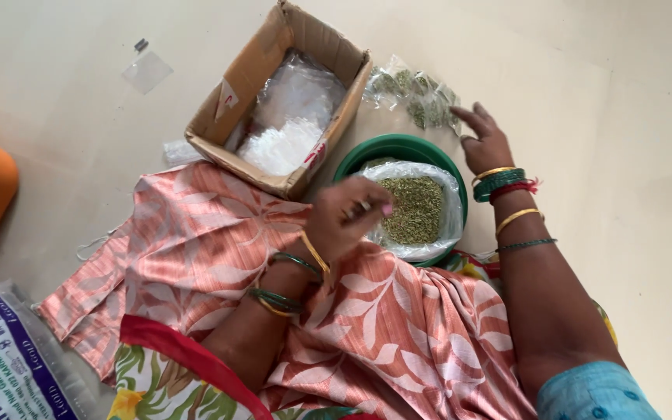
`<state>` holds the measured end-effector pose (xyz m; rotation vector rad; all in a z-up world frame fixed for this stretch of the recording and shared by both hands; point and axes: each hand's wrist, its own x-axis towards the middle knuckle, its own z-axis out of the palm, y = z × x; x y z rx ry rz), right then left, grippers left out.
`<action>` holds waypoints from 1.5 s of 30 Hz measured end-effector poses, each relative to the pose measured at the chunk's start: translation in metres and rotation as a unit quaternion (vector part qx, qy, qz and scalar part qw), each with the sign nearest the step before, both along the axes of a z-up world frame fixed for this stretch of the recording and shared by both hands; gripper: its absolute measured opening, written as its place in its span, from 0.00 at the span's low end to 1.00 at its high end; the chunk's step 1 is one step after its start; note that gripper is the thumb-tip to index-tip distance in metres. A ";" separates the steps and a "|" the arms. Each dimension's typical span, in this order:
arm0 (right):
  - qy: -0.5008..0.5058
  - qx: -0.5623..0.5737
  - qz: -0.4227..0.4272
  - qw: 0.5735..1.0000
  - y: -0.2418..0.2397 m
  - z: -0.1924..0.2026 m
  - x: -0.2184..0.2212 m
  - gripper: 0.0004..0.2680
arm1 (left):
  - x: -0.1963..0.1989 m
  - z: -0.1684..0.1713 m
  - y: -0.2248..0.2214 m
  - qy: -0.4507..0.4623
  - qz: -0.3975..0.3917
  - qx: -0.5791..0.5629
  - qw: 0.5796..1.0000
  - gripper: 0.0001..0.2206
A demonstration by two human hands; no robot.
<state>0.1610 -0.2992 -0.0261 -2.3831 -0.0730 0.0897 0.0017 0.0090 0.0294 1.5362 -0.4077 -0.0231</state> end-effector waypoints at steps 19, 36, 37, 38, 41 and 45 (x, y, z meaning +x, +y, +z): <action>-0.118 0.383 -0.237 0.885 -0.002 0.118 -0.124 0.07 | 0.169 -0.090 0.083 -0.080 -0.013 0.611 0.787 0.19; -0.077 0.254 -0.143 0.953 0.006 0.092 -0.122 0.06 | 0.128 -0.012 0.101 -0.042 0.206 0.645 0.735 0.13; -0.077 0.255 -0.142 0.953 0.009 0.094 -0.123 0.06 | 0.115 -0.001 0.099 -0.042 0.207 0.645 0.735 0.13; -0.079 0.229 -0.131 0.961 0.013 0.096 -0.124 0.06 | 0.103 0.010 0.097 -0.065 0.246 0.580 0.774 0.12; -0.079 0.224 -0.076 0.969 0.031 0.113 -0.134 0.07 | 0.073 0.014 0.075 -0.064 0.271 0.325 0.904 0.09; 0.008 0.377 -0.001 0.926 0.070 0.143 -0.163 0.11 | 0.019 0.014 0.013 0.085 0.159 -0.017 0.984 0.07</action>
